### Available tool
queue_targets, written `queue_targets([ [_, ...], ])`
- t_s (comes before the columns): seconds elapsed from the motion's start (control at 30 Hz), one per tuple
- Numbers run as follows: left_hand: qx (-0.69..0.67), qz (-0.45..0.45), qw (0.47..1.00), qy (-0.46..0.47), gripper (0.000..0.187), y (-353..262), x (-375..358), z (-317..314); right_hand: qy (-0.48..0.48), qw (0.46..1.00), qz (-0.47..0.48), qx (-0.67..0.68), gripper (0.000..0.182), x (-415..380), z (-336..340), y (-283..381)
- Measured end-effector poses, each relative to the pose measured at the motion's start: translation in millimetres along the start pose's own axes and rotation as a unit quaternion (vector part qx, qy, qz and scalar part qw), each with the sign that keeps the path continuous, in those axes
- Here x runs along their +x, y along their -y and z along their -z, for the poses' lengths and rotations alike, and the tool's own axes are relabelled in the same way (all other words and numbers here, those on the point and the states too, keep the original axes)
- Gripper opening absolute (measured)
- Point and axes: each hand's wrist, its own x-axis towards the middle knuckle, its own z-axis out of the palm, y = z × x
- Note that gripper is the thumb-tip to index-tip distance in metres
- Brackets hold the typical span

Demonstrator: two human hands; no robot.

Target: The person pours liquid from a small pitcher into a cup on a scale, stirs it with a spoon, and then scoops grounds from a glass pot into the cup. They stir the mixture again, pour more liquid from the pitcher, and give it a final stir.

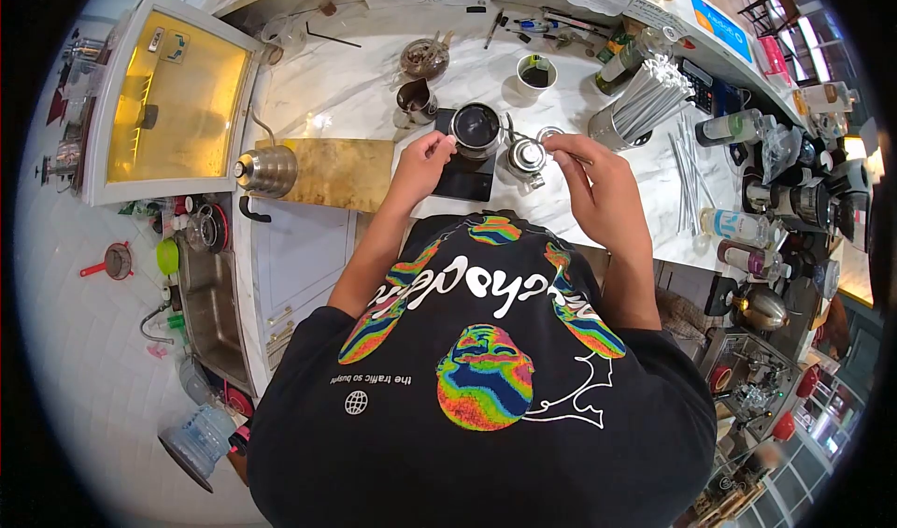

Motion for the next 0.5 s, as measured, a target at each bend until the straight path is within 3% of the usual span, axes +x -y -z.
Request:
queue_targets([
  [0.5, 0.012, -0.010, 1.000, 0.006, 0.037, 4, 3, 2, -0.014, 1.000, -0.009, -0.005, 0.013, 0, -1, 0],
])
